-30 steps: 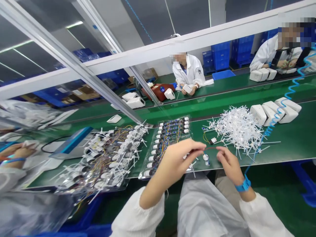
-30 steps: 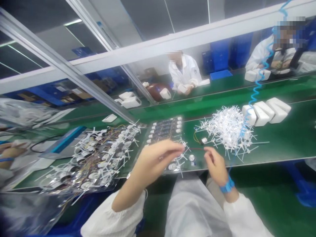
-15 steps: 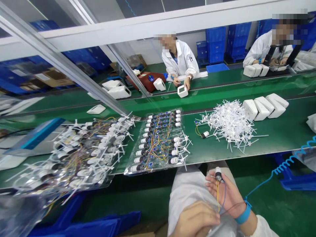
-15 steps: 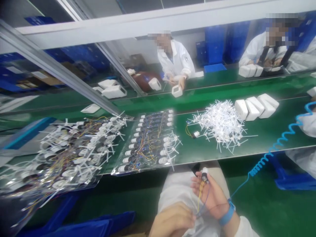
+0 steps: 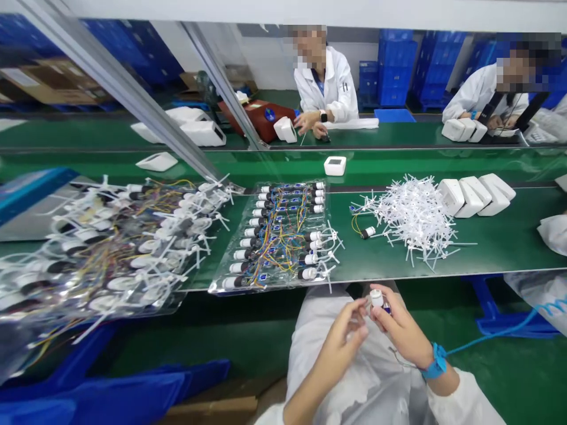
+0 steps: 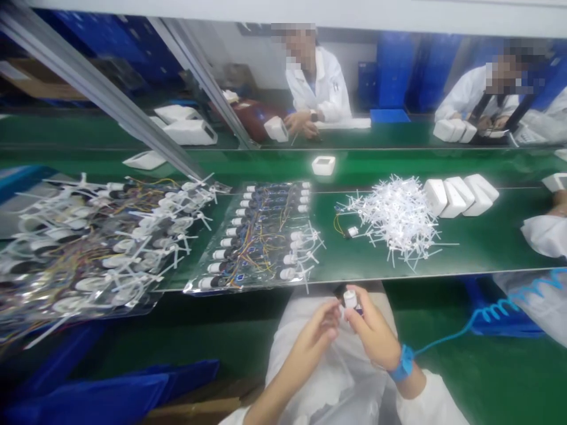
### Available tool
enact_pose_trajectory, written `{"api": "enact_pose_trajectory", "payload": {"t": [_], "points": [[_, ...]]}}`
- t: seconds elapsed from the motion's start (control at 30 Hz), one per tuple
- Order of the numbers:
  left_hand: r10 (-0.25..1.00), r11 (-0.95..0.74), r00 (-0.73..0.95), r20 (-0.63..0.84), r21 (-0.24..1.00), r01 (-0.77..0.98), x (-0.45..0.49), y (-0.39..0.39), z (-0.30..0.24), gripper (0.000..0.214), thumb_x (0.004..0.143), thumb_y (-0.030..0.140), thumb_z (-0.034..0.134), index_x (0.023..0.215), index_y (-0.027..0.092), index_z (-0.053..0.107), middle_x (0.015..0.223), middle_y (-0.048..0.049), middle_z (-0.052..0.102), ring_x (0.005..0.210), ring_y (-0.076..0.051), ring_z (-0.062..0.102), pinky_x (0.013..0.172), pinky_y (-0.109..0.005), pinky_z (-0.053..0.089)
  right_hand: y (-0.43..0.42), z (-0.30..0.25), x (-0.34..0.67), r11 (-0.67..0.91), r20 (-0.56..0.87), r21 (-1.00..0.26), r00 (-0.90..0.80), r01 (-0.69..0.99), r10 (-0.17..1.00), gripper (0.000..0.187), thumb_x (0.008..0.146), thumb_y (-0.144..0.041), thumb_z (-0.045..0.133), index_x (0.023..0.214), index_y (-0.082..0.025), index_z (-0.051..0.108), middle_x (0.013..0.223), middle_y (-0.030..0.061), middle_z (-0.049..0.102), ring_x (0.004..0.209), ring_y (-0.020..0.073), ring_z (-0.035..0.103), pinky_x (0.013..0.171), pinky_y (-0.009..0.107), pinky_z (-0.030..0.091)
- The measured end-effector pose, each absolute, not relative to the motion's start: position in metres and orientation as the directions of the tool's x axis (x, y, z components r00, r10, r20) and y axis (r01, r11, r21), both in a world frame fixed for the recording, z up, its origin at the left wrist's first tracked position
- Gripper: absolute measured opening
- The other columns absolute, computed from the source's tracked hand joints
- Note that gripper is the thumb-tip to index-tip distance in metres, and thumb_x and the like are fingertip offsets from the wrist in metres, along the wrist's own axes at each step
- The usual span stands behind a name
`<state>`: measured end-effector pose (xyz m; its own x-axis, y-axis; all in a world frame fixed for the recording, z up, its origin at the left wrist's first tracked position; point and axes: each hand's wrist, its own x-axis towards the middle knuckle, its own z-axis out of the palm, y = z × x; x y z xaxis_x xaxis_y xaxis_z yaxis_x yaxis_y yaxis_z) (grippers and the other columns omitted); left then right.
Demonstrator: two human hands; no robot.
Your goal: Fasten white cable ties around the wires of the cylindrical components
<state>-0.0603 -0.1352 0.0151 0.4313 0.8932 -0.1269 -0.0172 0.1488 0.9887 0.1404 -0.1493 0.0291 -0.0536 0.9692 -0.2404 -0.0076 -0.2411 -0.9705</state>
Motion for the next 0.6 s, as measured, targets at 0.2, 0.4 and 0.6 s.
{"api": "enact_pose_trajectory", "payload": {"t": [0.2,0.4,0.6], "points": [[0.848,0.334,0.488,-0.206,0.923,-0.192,-0.018,-0.109,0.011,0.055,0.094,0.062,0.081,0.127,0.018,0.075,0.123,-0.0137,0.078,0.118,-0.032,0.072,0.108,-0.044,0.057,-0.154,0.034,0.128,-0.264,-0.277,-0.950,-0.062,0.165,0.959,0.090,0.104,-0.030,0.060,0.181,-0.029,0.014,0.157,0.0156,0.062,0.143,0.0308,0.064,0.127,0.052,0.043],[0.881,0.335,0.430,-0.196,0.901,-0.275,-0.019,-0.109,0.006,0.042,0.092,0.057,0.085,0.103,0.016,0.079,0.122,-0.0148,0.079,0.116,-0.033,0.071,0.107,-0.043,0.056,-0.151,0.032,0.122,-0.274,-0.303,-0.933,-0.097,0.231,0.948,0.102,0.097,-0.017,0.057,0.183,-0.027,0.001,0.160,0.0173,0.062,0.147,0.0329,0.062,0.132,0.059,0.037],[0.833,0.300,0.538,-0.130,0.923,-0.241,-0.044,-0.108,-0.001,0.044,0.085,0.056,0.091,0.101,0.016,0.082,0.124,-0.0169,0.080,0.125,-0.037,0.071,0.118,-0.049,0.050,-0.155,0.021,0.118,-0.324,-0.362,-0.923,-0.184,0.209,0.914,0.108,0.090,-0.011,0.055,0.183,-0.027,0.001,0.169,0.0147,0.055,0.157,0.0301,0.053,0.137,0.059,0.028]]}}
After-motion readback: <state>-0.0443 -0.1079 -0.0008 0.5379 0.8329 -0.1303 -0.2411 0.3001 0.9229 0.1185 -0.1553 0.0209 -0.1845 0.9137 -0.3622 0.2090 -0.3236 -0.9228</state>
